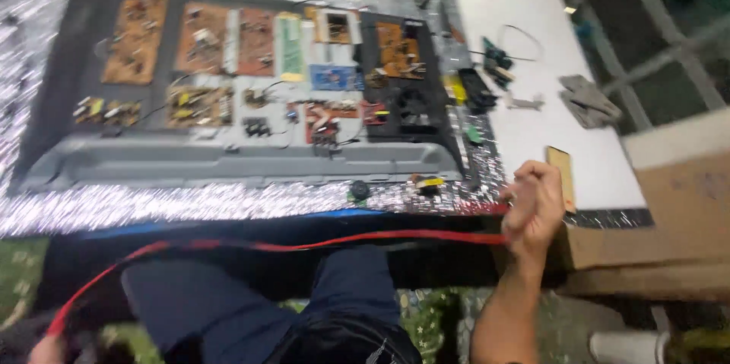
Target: Inspecting and testing the internal components of a disassembled television using a multimeter and manual manipulation of wires.
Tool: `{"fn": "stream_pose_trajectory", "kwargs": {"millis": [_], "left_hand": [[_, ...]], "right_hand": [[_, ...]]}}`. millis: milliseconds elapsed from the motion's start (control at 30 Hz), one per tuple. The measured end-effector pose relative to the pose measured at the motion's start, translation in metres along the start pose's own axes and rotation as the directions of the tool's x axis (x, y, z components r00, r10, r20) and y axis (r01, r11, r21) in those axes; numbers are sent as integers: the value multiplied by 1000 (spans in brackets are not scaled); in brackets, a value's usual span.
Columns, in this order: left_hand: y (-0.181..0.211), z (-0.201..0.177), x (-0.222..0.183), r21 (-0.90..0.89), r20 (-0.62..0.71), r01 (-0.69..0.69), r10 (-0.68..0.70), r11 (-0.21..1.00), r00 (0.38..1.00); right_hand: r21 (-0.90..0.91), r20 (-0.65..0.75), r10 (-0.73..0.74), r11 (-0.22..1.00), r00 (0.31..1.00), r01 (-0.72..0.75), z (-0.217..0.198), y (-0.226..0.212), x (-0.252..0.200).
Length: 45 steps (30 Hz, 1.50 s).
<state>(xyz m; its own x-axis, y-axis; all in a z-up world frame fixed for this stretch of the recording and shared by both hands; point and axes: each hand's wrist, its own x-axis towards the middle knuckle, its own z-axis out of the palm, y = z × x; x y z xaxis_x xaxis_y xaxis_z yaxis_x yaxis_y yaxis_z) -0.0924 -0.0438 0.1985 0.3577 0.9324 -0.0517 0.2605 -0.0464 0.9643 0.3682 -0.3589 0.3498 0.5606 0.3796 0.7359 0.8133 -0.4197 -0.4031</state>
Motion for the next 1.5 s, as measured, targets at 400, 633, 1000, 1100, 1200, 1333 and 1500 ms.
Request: {"fn": "stream_pose_trajectory", "kwargs": {"millis": [400, 633, 1000, 1100, 1200, 1333, 1500], "left_hand": [[83, 112, 11, -104, 184, 189, -168, 976, 969], [89, 131, 4, -768, 455, 309, 138, 562, 880], [95, 140, 9, -883, 422, 381, 109, 274, 900], [87, 148, 12, -856, 469, 501, -214, 128, 857], [111, 140, 15, -849, 462, 501, -227, 165, 857], [110, 144, 13, -819, 477, 526, -237, 228, 846], [104, 157, 12, -829, 438, 519, -334, 207, 834]], "right_hand": [[617, 663, -103, 636, 742, -463, 112, -159, -63], [496, 713, -176, 811, 679, -311, 119, -208, -60], [490, 643, -242, 859, 726, -147, 131, -215, -72], [496, 495, -348, 865, 796, 70, 135, -213, -77], [504, 402, -371, 853, 837, 136, 135, -211, -85], [516, 345, -376, 842, 860, 161, 135, -210, -75], [590, 370, -425, 794, 826, 144, 138, -212, -77]]}}
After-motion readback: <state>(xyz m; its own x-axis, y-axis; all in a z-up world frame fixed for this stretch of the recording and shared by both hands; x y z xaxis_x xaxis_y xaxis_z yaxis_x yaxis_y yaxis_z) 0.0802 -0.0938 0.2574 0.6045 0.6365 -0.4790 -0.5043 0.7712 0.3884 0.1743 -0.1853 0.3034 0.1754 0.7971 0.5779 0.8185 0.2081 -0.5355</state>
